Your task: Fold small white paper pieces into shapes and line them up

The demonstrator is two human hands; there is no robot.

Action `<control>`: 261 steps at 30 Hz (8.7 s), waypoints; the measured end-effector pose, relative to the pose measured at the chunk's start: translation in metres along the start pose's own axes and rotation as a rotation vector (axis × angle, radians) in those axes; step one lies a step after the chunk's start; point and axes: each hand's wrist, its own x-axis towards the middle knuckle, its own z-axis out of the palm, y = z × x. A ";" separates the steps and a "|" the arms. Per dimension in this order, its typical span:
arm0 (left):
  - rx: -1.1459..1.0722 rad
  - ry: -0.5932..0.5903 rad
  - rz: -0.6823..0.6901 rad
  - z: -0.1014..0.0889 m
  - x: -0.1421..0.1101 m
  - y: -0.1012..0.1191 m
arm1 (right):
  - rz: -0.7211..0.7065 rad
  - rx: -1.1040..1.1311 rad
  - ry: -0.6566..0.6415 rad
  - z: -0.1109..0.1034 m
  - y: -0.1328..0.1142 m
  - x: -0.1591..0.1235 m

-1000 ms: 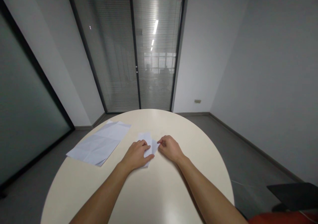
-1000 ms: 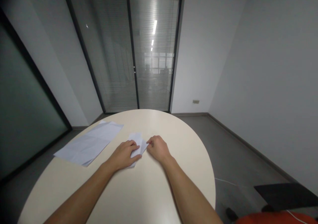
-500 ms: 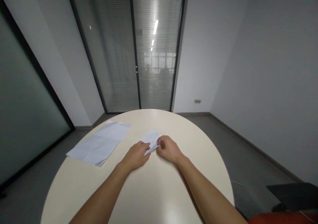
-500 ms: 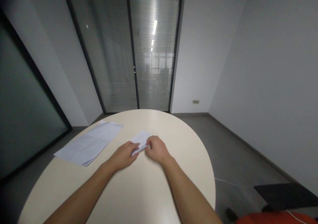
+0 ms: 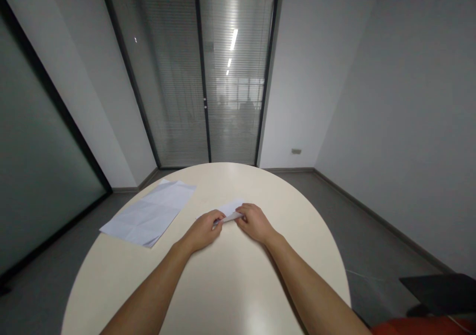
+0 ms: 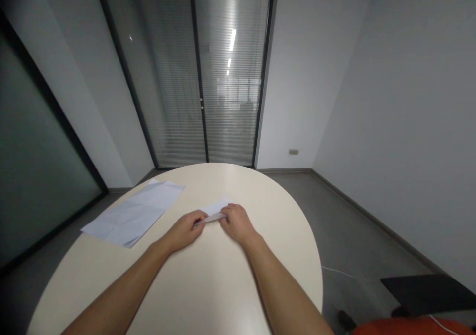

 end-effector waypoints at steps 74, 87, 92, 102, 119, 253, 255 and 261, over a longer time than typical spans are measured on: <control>0.343 0.178 -0.084 0.010 0.002 -0.041 | 0.439 0.247 0.234 0.015 0.039 0.002; 0.275 -0.032 0.092 0.013 -0.001 -0.029 | 0.353 -0.003 0.203 0.002 0.026 0.002; 0.256 -0.032 0.120 0.011 0.000 -0.021 | 0.007 0.011 0.084 0.002 0.000 0.001; 0.252 -0.036 0.121 0.009 -0.001 -0.018 | 0.093 0.013 -0.243 0.010 -0.004 -0.007; 0.069 -0.087 0.150 0.000 -0.001 0.002 | -0.108 0.043 -0.178 0.005 -0.003 -0.006; 0.185 0.011 -0.159 -0.016 -0.001 -0.017 | 0.105 0.265 0.052 -0.004 0.029 0.008; 0.210 0.008 -0.155 -0.016 -0.002 -0.017 | 0.114 0.248 0.065 -0.001 0.031 0.008; 0.224 0.013 -0.139 -0.016 -0.003 -0.017 | 0.161 0.054 0.109 -0.001 0.035 0.006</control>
